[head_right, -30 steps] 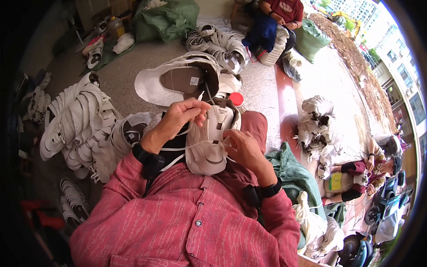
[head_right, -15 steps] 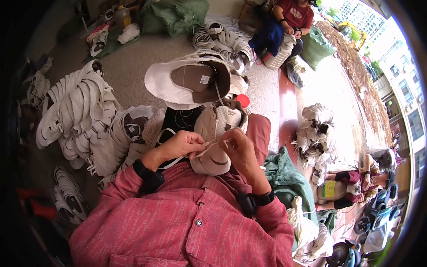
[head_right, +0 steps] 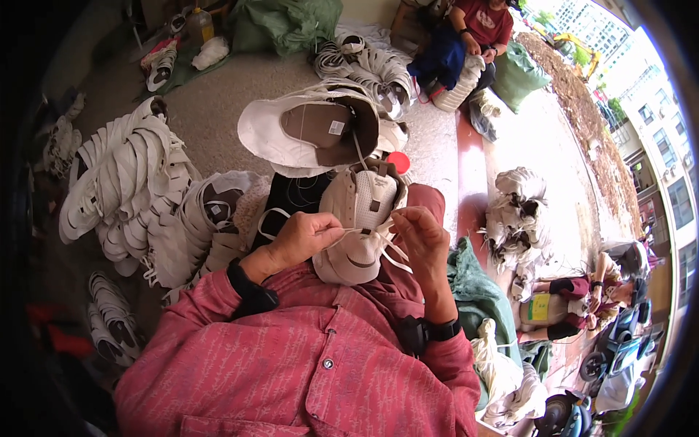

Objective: Lacing white shoe uppers in a manufacturing environment.

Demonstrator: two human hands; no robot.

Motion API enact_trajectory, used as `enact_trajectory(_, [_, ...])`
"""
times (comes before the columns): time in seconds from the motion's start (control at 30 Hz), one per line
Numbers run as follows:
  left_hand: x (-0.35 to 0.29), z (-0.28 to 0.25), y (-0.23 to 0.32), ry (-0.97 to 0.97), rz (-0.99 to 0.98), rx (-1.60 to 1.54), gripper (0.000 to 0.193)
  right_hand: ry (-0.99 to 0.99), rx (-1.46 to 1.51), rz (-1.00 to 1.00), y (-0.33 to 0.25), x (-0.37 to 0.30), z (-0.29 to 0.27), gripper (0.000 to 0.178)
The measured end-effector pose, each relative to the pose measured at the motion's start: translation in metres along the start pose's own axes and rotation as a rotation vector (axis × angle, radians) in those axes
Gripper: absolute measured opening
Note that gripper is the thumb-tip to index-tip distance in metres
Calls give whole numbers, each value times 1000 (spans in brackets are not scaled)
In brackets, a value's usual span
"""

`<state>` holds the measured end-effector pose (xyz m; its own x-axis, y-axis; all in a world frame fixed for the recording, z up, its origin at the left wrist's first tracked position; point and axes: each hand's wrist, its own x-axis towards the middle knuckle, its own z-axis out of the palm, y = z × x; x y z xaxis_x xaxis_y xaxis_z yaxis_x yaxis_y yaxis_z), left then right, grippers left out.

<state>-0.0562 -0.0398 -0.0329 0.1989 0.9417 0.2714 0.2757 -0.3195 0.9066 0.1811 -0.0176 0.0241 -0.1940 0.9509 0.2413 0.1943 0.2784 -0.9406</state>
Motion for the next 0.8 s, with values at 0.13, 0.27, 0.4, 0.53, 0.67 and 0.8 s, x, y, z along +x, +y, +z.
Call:
enact_trajectory(0.13, [0, -3, 4, -50, -17, 121, 19, 23, 51, 70, -12, -3, 5, 10])
enact_trajectory(0.27, [2, -1, 11, -30, 43, 138, 18, -84, -101, 100, -10, -3, 6, 9])
enact_trajectory(0.4, [4, 2, 9, -38, 71, 158, 17, -200, -342, -91, -2, -2, 6, 10])
enact_trajectory(0.53, [5, 5, 9, -44, 75, 176, 15, -204, -440, -293, 1, 5, 9, 10])
enact_trajectory(0.67, [9, 13, 7, 30, 104, 181, 14, -260, -615, -380, -5, 11, 16, 9])
enact_trajectory(0.8, [12, 20, 8, 90, 172, 314, 15, -283, -753, -424, -1, 20, 22, 10])
